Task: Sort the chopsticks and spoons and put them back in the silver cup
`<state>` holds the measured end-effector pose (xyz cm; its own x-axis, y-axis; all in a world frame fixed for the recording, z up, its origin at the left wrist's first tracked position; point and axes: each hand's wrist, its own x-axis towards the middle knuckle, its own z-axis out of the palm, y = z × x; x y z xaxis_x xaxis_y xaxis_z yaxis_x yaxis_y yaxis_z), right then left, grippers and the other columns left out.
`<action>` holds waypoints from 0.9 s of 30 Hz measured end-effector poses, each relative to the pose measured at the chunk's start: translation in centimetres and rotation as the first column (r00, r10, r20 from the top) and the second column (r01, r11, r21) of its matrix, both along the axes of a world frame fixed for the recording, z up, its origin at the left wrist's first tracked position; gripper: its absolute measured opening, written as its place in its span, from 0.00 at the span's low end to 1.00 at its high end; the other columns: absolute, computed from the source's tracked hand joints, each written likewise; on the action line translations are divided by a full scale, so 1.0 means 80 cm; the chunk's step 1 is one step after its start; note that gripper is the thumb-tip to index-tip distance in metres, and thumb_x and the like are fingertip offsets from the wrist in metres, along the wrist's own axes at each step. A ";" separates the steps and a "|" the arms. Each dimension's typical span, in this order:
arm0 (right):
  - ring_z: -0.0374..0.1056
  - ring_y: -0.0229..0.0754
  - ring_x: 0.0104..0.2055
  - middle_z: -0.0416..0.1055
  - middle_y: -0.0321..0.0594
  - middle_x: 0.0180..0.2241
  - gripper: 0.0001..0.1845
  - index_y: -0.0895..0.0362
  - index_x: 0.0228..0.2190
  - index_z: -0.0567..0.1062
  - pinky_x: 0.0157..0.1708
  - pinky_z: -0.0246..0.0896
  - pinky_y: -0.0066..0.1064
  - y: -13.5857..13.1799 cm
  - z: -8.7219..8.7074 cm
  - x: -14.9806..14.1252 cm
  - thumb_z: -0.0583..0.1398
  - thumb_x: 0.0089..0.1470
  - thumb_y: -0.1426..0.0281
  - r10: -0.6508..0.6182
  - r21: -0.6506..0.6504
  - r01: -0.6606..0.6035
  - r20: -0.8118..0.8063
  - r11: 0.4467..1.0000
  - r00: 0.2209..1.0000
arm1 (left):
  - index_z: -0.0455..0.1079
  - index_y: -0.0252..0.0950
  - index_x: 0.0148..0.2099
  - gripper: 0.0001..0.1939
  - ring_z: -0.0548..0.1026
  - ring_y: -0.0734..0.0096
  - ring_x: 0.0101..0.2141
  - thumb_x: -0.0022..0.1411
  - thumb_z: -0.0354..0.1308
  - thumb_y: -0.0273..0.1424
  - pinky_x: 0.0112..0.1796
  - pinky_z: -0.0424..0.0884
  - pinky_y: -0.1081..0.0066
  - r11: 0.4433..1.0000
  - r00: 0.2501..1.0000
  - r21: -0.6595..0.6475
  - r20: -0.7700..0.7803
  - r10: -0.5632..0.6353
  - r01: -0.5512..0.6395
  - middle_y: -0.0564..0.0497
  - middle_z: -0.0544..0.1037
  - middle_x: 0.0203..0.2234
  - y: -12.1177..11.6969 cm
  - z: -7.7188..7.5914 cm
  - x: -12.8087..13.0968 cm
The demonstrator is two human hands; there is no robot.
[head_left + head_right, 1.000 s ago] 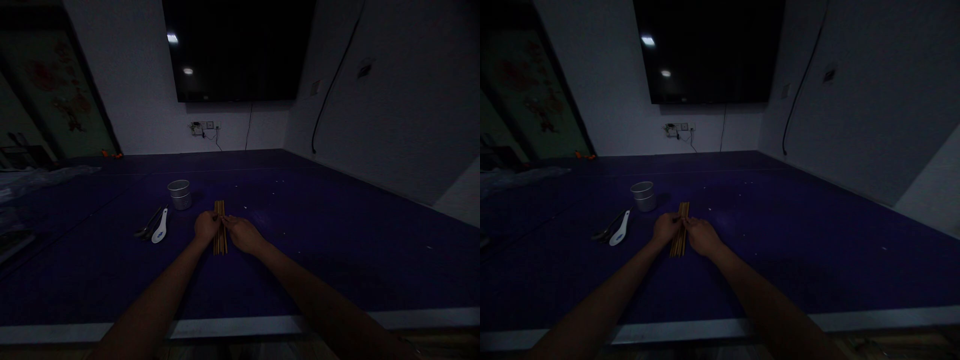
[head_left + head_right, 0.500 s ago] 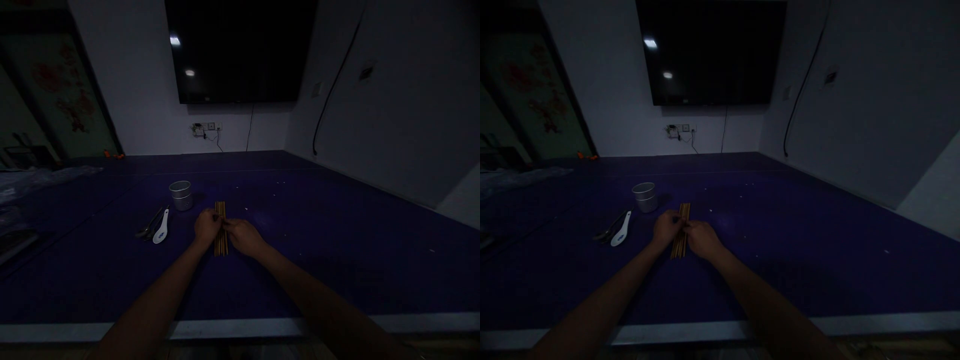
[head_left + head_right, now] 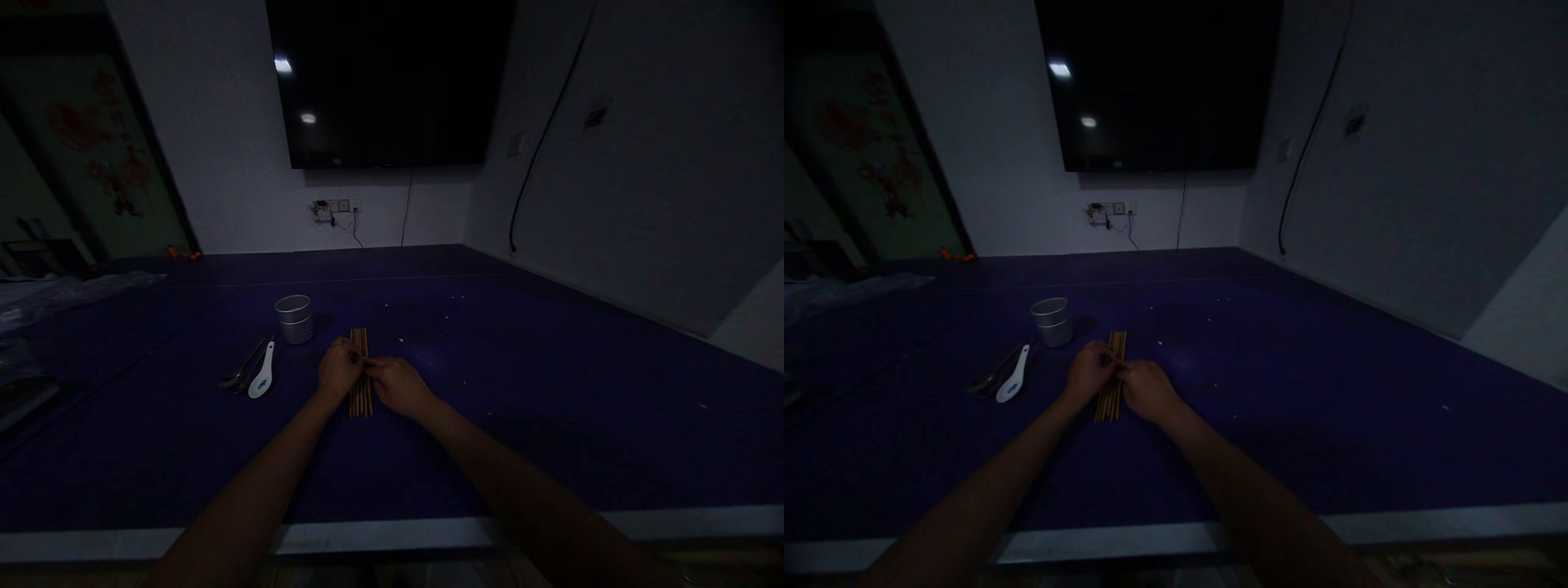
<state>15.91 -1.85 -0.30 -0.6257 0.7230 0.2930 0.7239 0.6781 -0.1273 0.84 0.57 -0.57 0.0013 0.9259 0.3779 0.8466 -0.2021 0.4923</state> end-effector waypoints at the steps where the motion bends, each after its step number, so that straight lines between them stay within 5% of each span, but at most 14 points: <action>1: 0.71 0.43 0.48 0.76 0.45 0.46 0.19 0.57 0.40 0.78 0.49 0.61 0.33 0.000 0.000 0.000 0.51 0.54 0.80 -0.004 0.000 0.004 0.002 1.000 1.000 | 0.75 0.36 0.34 0.04 0.74 0.69 0.43 0.56 0.59 0.25 0.44 0.68 0.72 1.000 1.000 -0.003 -0.002 -0.005 0.005 0.48 0.76 0.40 0.000 0.000 0.000; 27: 0.70 0.44 0.49 0.75 0.45 0.45 0.19 0.58 0.42 0.77 0.49 0.61 0.33 -0.003 0.002 0.001 0.51 0.54 0.79 -0.018 -0.010 0.018 0.010 1.000 1.000 | 0.75 0.35 0.35 0.06 0.74 0.69 0.41 0.58 0.56 0.28 0.42 0.67 0.73 0.995 0.997 -0.084 -0.058 0.043 -0.048 0.47 0.77 0.38 -0.004 0.001 0.001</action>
